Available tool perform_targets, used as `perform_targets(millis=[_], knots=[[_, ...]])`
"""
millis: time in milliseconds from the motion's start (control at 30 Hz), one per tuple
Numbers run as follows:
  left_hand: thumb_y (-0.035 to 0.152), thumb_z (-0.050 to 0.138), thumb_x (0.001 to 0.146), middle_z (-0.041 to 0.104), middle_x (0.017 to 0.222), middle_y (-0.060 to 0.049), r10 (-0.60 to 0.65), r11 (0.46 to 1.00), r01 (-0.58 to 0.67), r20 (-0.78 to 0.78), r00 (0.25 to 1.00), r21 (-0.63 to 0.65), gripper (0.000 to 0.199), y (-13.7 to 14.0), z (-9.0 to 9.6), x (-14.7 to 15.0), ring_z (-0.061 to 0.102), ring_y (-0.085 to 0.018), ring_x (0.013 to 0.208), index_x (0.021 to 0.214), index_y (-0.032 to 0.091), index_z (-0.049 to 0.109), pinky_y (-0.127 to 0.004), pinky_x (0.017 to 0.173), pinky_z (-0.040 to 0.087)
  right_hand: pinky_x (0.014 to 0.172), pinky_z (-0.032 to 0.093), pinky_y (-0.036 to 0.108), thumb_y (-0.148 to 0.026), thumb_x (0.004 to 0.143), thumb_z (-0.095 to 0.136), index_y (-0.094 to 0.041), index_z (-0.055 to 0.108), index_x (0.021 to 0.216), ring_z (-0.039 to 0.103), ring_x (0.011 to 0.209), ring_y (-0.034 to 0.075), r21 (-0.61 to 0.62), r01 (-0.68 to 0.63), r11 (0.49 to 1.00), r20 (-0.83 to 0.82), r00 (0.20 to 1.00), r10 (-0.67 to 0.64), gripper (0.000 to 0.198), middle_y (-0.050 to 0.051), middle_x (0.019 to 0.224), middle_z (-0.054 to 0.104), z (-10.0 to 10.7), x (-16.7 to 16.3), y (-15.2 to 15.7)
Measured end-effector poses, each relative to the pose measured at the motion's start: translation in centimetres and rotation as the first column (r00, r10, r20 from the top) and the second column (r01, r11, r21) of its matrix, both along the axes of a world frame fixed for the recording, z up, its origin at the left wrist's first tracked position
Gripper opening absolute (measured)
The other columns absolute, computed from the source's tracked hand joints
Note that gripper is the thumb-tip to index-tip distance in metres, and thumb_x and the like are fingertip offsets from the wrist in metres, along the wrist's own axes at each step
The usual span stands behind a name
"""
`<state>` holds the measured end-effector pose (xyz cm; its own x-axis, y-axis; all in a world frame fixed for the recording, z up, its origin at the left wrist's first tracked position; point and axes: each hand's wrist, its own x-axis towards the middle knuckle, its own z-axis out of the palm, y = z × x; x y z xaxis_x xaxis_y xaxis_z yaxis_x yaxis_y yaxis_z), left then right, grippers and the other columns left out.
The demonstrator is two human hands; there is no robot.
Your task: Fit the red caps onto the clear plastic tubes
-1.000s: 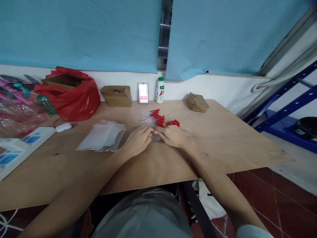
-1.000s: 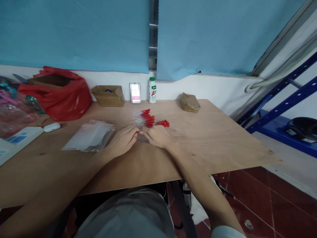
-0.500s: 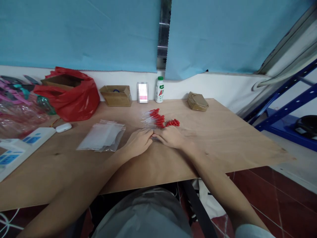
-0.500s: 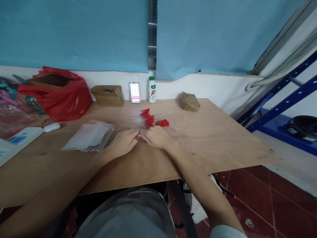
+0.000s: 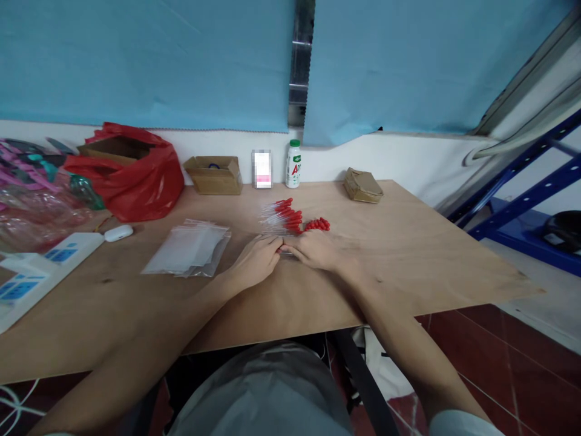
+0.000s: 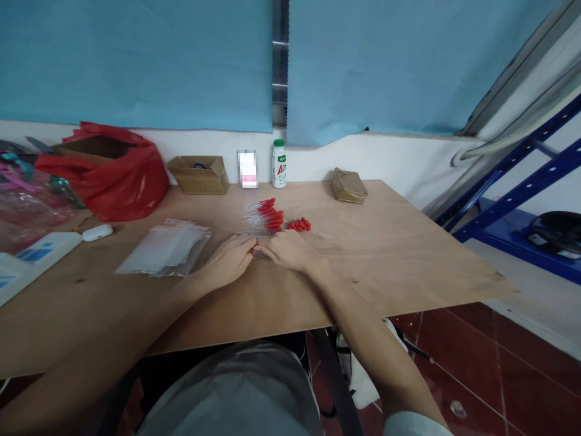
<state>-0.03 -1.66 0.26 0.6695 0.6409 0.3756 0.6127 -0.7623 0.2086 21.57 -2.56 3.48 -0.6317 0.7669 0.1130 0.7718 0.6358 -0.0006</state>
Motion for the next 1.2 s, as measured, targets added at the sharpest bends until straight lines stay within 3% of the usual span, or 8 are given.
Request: perform_targets(millis=[133, 333, 533, 633, 700, 1000, 1200], knots=[[0.008, 0.044, 0.095, 0.07, 0.099, -0.009, -0.024, 0.999, 0.025, 0.037, 0.999, -0.032, 0.021, 0.0, 0.1, -0.3, 0.066, -0.025, 0.097, 0.097, 0.019, 0.062, -0.042, 0.092, 0.052, 0.07, 0.03, 0.031, -0.051, 0.114, 0.029, -0.019, 0.072, 0.11, 0.06, 0.073, 0.019, -0.049, -0.057, 0.997, -0.136, 0.989, 0.05, 0.054, 0.009, 0.088, 0.075, -0.1, 0.7, 0.4], [0.028, 0.041, 0.109, 0.073, 0.109, -0.007, -0.073, 0.989, 0.088, 0.129, 0.989, -0.116, 0.026, 0.7, 0.1, -1.3, 0.067, -0.023, 0.1, 0.115, 0.021, 0.064, -0.038, 0.089, 0.05, 0.067, 0.029, 0.028, -0.052, 0.112, 0.037, -0.019, 0.057, 0.079, 0.048, 0.065, 0.014, -0.227, -0.149, 0.962, -0.404, 0.914, 0.046, 0.051, -0.001, 0.069, 0.055, -0.3, 2.5, 1.2], [0.035, 0.042, 0.11, 0.066, 0.079, 0.0, -0.167, 0.94, 0.213, 0.184, 0.969, -0.266, 0.03, 0.4, 1.2, -1.9, 0.063, -0.017, 0.075, 0.099, 0.021, 0.066, -0.029, 0.073, 0.044, 0.066, 0.033, 0.027, -0.054, 0.11, 0.042, -0.02, 0.052, 0.078, 0.044, 0.068, 0.012, -0.458, -0.324, 0.828, -0.563, 0.827, 0.012, 0.048, -0.004, 0.071, 0.046, -0.1, 3.6, 1.3], [0.036, 0.039, 0.112, 0.061, 0.073, 0.002, -0.238, 0.887, 0.315, 0.248, 0.939, -0.339, 0.034, -0.2, 2.3, -2.0, 0.06, -0.014, 0.07, 0.094, 0.02, 0.064, -0.027, 0.07, 0.042, 0.066, 0.033, 0.026, -0.057, 0.109, 0.043, -0.02, 0.054, 0.08, 0.042, 0.069, 0.012, -0.523, -0.406, 0.749, -0.608, 0.794, 0.006, 0.048, -0.004, 0.073, 0.046, 0.3, 4.0, 1.2], [0.035, 0.039, 0.112, 0.061, 0.072, 0.002, -0.26, 0.872, 0.336, 0.244, 0.934, -0.356, 0.035, -0.4, 2.9, -2.1, 0.058, -0.013, 0.068, 0.093, 0.02, 0.064, -0.027, 0.069, 0.041, 0.066, 0.033, 0.027, -0.058, 0.108, 0.045, -0.02, 0.055, 0.081, 0.042, 0.069, 0.012, -0.542, -0.422, 0.727, -0.609, 0.793, 0.006, 0.048, -0.003, 0.075, 0.046, 0.5, 4.2, 1.2], [0.037, 0.044, 0.11, 0.07, 0.082, -0.001, -0.089, 0.973, 0.112, 0.118, 0.989, -0.201, 0.035, 0.1, 3.2, -1.9, 0.062, -0.017, 0.077, 0.094, 0.022, 0.07, -0.03, 0.073, 0.038, 0.069, 0.035, 0.028, -0.056, 0.108, 0.045, -0.021, 0.049, 0.078, 0.041, 0.071, 0.013, -0.453, -0.392, 0.801, -0.637, 0.771, 0.016, 0.047, -0.003, 0.074, 0.043, 0.6, 4.0, 1.7], [0.037, 0.045, 0.109, 0.071, 0.081, 0.0, -0.038, 0.983, 0.053, 0.084, 0.996, -0.178, 0.035, -0.1, 4.1, -1.9, 0.061, -0.017, 0.076, 0.094, 0.023, 0.073, -0.03, 0.073, 0.037, 0.07, 0.036, 0.028, -0.053, 0.11, 0.044, -0.02, 0.05, 0.079, 0.043, 0.072, 0.013, -0.391, -0.375, 0.84, -0.631, 0.774, 0.052, 0.045, -0.003, 0.075, 0.046, 1.0, 4.4, 1.7]])
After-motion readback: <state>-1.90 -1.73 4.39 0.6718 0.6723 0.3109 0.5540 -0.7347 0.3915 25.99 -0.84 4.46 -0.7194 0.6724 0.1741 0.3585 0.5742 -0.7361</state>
